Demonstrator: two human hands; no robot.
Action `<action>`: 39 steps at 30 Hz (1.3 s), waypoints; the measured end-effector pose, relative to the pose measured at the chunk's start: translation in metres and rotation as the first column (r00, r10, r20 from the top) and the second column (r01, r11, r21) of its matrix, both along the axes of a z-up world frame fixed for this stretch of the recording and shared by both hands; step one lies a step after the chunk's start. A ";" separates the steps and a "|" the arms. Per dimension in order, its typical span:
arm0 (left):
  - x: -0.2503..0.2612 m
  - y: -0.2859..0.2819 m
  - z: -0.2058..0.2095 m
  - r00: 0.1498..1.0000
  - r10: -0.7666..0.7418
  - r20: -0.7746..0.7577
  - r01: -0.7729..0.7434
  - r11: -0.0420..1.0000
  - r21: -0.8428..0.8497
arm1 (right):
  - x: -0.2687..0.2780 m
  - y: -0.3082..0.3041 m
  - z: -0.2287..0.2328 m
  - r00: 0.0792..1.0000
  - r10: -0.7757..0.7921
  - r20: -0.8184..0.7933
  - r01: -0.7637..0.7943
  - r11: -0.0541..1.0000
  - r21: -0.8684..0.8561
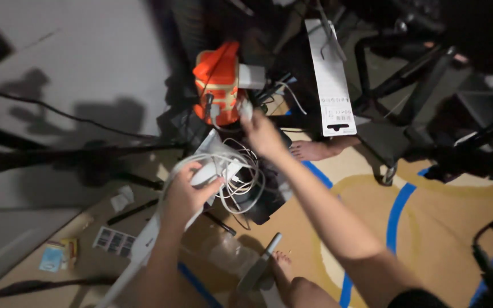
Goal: Assemble a white handheld vacuum cleaner by connecting the dust bin, extension tube, and floor nozzle.
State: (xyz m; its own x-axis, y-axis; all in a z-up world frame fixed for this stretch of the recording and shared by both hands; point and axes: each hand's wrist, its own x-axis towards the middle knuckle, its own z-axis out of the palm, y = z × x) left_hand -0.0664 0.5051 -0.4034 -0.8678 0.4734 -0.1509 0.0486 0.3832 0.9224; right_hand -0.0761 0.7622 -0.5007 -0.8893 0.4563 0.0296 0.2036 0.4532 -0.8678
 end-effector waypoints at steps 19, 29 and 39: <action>-0.058 0.046 -0.009 0.967 -0.020 -0.254 -0.024 0.985 -0.171 | -0.062 0.109 -0.045 0.935 0.061 0.351 -0.265 0.776 0.572; -0.100 0.067 -0.021 0.905 -0.135 -0.402 0.110 0.990 -0.084 | -0.094 0.114 -0.084 0.982 0.165 0.095 -0.181 0.962 0.204; -0.104 0.101 -0.019 0.920 -0.200 -0.339 0.153 0.975 -0.159 | -0.116 0.127 -0.131 0.991 0.130 -0.029 -0.120 0.966 0.230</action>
State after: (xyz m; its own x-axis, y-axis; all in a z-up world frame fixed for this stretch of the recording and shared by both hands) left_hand -0.1708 0.6057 -0.4223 -0.7801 0.6207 0.0786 0.4373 0.4511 0.7780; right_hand -0.1920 0.8890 -0.6315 -0.9345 0.3180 0.1598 0.0968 0.6592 -0.7457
